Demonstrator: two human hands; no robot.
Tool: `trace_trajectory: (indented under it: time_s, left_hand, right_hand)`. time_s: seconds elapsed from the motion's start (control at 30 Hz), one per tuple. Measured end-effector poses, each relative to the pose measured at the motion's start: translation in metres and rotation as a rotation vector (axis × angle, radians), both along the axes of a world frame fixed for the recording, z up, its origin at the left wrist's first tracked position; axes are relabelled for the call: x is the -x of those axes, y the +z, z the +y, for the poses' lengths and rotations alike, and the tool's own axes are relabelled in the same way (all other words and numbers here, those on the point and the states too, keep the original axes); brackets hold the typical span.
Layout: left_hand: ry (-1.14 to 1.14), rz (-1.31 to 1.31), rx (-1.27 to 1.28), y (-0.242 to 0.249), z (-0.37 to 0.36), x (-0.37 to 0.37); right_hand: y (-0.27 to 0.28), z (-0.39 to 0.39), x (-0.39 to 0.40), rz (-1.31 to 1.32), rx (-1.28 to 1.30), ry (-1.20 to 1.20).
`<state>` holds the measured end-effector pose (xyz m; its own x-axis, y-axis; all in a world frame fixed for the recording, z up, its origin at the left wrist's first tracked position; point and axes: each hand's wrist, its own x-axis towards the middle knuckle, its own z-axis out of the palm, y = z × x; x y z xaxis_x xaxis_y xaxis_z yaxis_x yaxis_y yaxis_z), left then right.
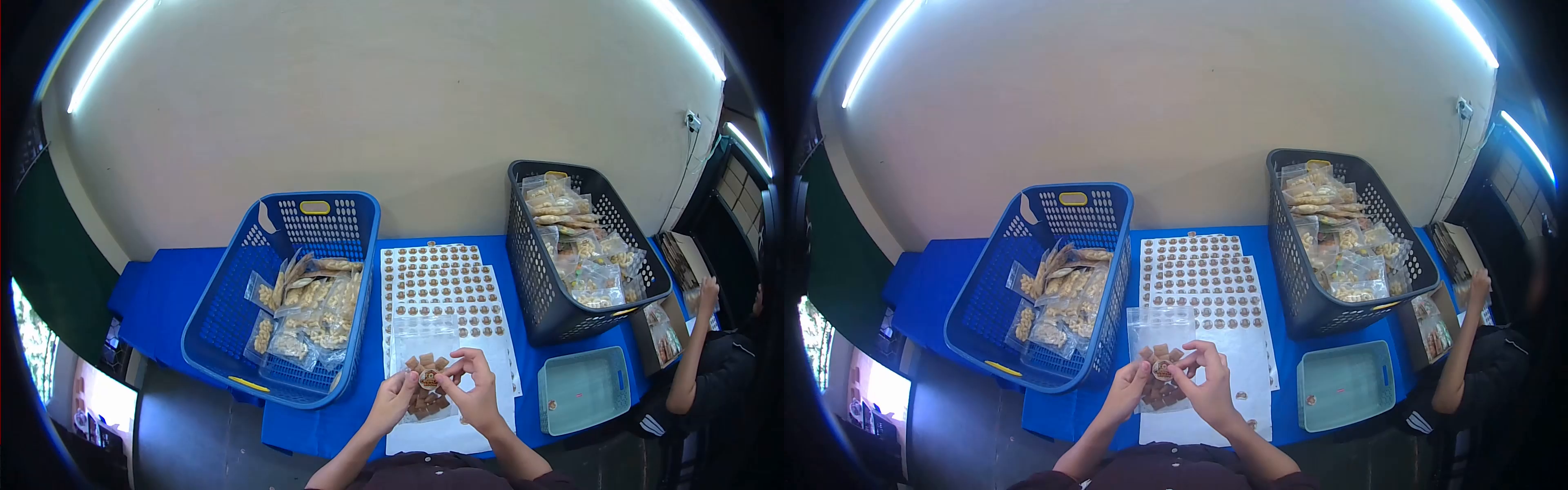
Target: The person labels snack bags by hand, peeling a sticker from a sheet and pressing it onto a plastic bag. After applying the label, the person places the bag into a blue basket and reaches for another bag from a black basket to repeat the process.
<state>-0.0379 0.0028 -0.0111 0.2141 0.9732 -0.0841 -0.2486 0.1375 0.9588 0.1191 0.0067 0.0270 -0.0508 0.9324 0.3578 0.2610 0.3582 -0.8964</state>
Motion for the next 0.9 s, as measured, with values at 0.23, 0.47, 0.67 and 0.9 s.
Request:
trace_trajectory:
  time_s: [0.23,0.47,0.67,0.9]
  left_hand:
    - [0.022,-0.092,0.003,0.025,-0.007,-0.016]
    - [-0.013,-0.029,0.007,0.010,-0.007,-0.017]
    - [-0.087,-0.132,0.083,0.021,-0.010,-0.019]
    - [-0.158,-0.004,0.010,0.013,-0.014,-0.021]
  right_hand:
    - [0.013,-0.008,-0.001,-0.099,-0.010,-0.070]
    - [0.012,-0.016,0.000,-0.313,-0.106,-0.270]
    - [-0.008,-0.008,-0.004,0.240,0.041,-0.183]
    - [-0.010,-0.009,-0.012,0.336,0.259,0.038]
